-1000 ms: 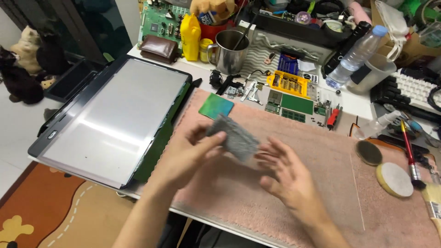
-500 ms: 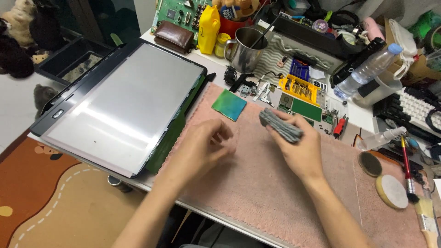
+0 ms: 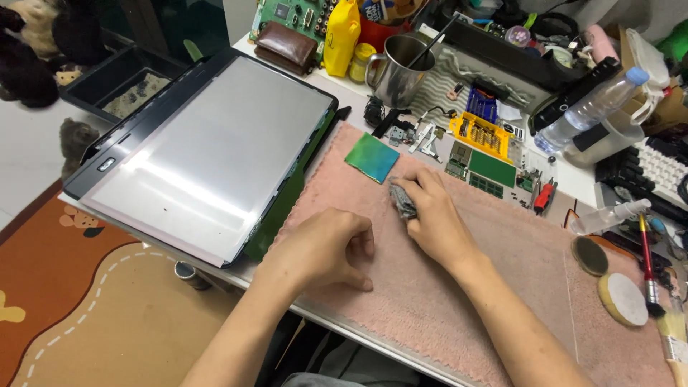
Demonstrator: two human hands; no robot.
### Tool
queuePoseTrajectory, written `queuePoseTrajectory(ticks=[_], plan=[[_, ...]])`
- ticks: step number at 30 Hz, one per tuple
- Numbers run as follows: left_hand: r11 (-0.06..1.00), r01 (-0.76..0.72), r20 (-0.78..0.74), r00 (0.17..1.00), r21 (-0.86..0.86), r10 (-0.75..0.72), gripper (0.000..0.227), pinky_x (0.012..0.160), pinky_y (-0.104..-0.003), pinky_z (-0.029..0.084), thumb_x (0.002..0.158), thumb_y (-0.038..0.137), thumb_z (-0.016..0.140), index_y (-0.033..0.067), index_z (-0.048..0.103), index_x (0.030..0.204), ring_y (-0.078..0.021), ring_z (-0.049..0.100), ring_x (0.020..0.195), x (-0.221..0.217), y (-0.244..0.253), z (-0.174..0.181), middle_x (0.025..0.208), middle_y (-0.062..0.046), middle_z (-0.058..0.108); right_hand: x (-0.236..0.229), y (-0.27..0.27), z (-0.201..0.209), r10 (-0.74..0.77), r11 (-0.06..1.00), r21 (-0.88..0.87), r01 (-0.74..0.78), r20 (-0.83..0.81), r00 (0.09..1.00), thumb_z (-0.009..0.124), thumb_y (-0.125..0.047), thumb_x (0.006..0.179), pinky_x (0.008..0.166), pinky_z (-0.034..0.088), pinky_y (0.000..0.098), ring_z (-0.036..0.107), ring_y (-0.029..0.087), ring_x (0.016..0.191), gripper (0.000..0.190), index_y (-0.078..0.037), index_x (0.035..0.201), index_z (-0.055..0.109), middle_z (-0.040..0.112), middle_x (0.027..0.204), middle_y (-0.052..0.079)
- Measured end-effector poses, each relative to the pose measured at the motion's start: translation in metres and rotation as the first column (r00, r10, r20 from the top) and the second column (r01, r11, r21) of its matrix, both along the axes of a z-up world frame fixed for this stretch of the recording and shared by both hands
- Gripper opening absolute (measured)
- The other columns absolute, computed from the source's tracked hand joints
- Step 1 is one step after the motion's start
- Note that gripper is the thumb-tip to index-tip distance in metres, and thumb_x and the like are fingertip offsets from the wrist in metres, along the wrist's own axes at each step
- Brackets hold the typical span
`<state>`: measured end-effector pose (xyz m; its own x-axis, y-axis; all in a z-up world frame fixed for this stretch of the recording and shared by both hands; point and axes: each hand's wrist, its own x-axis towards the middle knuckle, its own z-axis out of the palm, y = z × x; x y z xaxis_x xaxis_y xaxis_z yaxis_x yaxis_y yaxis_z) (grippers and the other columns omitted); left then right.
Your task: The person cleans a rectangular transparent sheet placed on a pink towel using a dark sponge, a grey cloth, a green cloth, and a round yellow sponge. The person wipes the sheet with each tool sequentially, then lifts the sheet to inspect it.
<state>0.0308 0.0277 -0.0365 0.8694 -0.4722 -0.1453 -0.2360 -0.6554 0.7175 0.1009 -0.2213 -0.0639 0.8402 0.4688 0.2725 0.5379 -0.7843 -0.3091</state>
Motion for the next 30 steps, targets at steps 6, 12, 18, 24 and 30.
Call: queuePoseTrajectory(ticks=[6, 12, 18, 24, 30], plan=[[0.999, -0.041, -0.012, 0.999, 0.021, 0.041, 0.046, 0.097, -0.044, 0.064, 0.06, 0.029, 0.108, 0.02, 0.083, 0.097, -0.0308, 0.083, 0.107, 0.002, -0.002, -0.001, 0.095, 0.0, 0.087, 0.017, -0.008, -0.02, -0.057, 0.985, 0.164, 0.059, -0.018, 0.998, 0.075, -0.005, 0.108, 0.106, 0.06, 0.0499, 0.075, 0.04, 0.116, 0.019, -0.01, 0.123, 0.084, 0.077, 0.113, 0.011], [0.997, -0.064, -0.023, 0.998, 0.03, 0.065, 0.069, 0.104, -0.046, 0.063, 0.058, 0.03, 0.11, 0.0215, 0.079, 0.12, -0.032, 0.082, 0.117, 0.0, -0.001, 0.004, 0.106, -0.001, 0.089, 0.008, -0.007, -0.022, -0.035, 0.974, 0.223, 0.037, -0.015, 0.999, 0.076, -0.006, 0.109, 0.096, 0.061, 0.0495, 0.079, 0.039, 0.107, 0.013, -0.014, 0.113, 0.085, 0.079, 0.102, 0.008], [0.998, -0.059, -0.04, 0.997, -0.004, 0.059, 0.081, 0.106, -0.049, 0.063, 0.059, 0.024, 0.11, 0.0189, 0.074, 0.132, -0.0338, 0.081, 0.121, 0.0, -0.001, 0.003, 0.109, -0.003, 0.089, -0.044, 0.012, -0.001, -0.08, 0.956, 0.271, 0.113, -0.13, 0.988, 0.076, -0.002, 0.105, 0.09, 0.063, 0.045, 0.081, 0.038, 0.099, 0.017, -0.014, 0.108, 0.087, 0.081, 0.095, 0.009], [0.996, -0.07, 0.032, 0.997, -0.055, 0.072, 0.041, 0.098, -0.048, 0.066, 0.091, 0.01, 0.082, 0.0151, 0.075, 0.131, -0.0324, 0.084, 0.114, 0.012, 0.006, -0.013, 0.108, -0.008, 0.088, -0.107, 0.021, 0.0, -0.046, 0.938, 0.325, 0.119, -0.223, 0.974, 0.074, 0.004, 0.099, 0.082, 0.065, 0.0497, 0.082, 0.045, 0.093, 0.021, -0.01, 0.106, 0.089, 0.082, 0.093, 0.016], [0.982, -0.095, 0.115, 0.987, -0.164, 0.115, 0.03, 0.085, -0.039, 0.06, 0.099, 0.007, 0.065, 0.0142, 0.077, 0.126, -0.0248, 0.078, 0.103, 0.007, 0.006, -0.001, 0.114, -0.007, 0.082, -0.149, 0.013, -0.012, 0.14, 0.947, 0.308, -0.087, -0.154, 0.978, 0.069, 0.011, 0.092, 0.101, 0.067, 0.0344, 0.081, 0.025, 0.108, 0.038, -0.004, 0.125, 0.082, 0.084, 0.119, 0.01]])
